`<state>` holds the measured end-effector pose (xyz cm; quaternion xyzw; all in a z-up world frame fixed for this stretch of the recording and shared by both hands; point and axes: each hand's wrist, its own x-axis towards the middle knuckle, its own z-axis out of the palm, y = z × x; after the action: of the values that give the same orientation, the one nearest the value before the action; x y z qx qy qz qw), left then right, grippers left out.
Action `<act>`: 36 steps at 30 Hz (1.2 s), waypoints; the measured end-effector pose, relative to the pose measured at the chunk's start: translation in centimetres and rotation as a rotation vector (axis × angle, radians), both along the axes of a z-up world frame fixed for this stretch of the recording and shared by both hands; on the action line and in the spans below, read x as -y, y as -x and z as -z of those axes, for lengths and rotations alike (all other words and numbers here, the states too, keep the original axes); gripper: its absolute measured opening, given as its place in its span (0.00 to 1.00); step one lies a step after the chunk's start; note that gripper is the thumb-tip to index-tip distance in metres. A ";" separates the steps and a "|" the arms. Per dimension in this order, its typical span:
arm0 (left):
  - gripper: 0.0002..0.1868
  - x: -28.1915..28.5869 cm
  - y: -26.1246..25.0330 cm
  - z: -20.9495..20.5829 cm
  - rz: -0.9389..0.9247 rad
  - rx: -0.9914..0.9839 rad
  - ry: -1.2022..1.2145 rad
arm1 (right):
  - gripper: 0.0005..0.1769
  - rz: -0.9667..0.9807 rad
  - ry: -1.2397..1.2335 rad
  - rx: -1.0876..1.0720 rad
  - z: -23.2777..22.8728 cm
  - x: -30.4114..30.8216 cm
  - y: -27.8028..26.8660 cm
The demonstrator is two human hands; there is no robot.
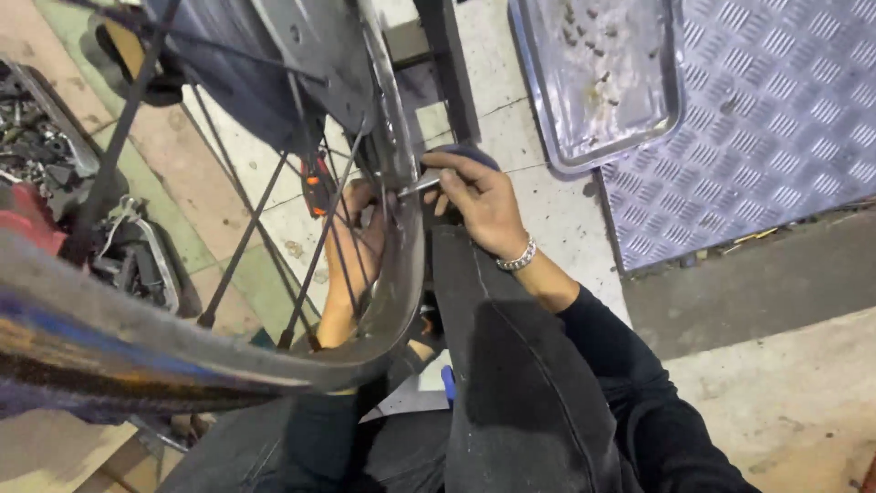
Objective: Tightening the spokes on a motorcycle wheel using a spoke wrench to ensure proper tension.
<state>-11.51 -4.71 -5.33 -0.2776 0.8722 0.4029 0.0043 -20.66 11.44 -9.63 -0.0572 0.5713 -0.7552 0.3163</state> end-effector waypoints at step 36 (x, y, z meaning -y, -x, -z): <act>0.05 -0.7 0.2 0.1 -0.018 -0.405 -0.298 | 0.23 0.062 0.069 0.021 8.2 0.5 -1.7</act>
<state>-11.75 -3.97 -5.40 -0.1952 0.7838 0.5743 -0.1331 -18.94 10.92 -17.78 -0.0423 0.5431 -0.7844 0.2965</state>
